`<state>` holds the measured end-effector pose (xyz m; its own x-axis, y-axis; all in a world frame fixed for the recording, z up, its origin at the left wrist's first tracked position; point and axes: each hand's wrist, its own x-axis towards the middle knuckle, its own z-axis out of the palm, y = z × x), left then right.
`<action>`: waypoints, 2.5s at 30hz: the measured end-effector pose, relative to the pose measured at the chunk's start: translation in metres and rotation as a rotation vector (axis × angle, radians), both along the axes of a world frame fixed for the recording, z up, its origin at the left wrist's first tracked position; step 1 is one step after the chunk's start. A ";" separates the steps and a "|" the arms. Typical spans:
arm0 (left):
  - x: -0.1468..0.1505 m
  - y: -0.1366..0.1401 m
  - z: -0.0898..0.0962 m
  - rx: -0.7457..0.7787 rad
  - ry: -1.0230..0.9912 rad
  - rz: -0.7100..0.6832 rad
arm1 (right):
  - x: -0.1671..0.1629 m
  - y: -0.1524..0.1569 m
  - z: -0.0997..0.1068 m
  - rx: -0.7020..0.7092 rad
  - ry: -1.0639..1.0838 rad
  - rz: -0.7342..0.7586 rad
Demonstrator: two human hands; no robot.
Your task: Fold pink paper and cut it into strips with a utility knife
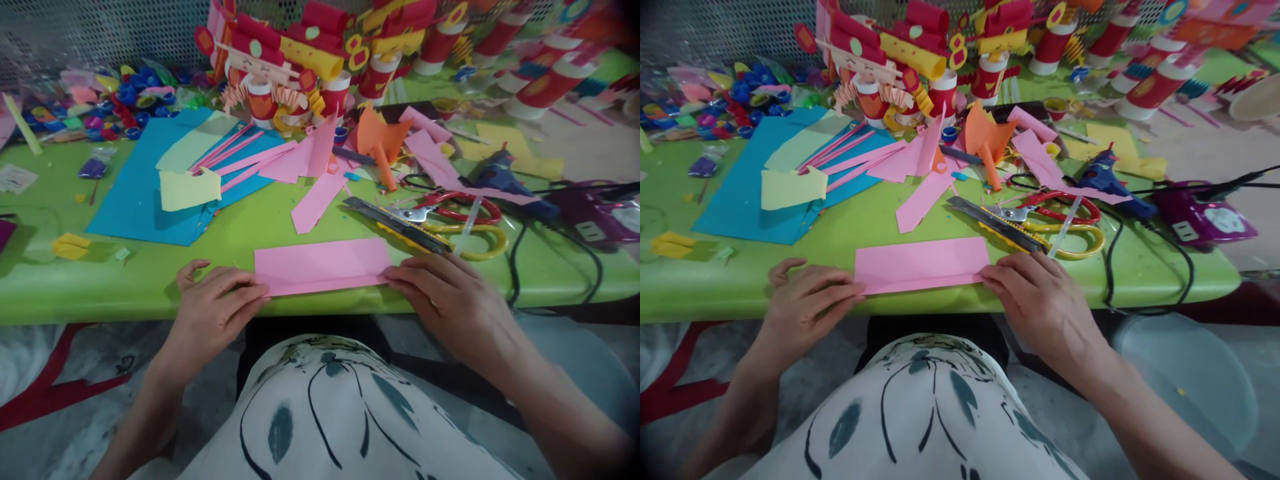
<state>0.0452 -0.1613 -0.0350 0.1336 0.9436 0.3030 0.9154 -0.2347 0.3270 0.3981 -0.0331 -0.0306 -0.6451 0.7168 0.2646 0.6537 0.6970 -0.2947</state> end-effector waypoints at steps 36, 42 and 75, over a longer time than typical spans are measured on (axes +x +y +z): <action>0.016 0.008 -0.006 -0.007 -0.059 0.248 | 0.002 0.024 -0.006 0.017 -0.195 -0.074; 0.025 0.011 0.001 -0.091 -0.002 0.180 | -0.007 0.015 -0.010 0.204 -0.174 -0.055; 0.132 0.026 0.005 -0.121 0.604 0.055 | -0.018 -0.046 0.005 0.312 -0.305 -0.015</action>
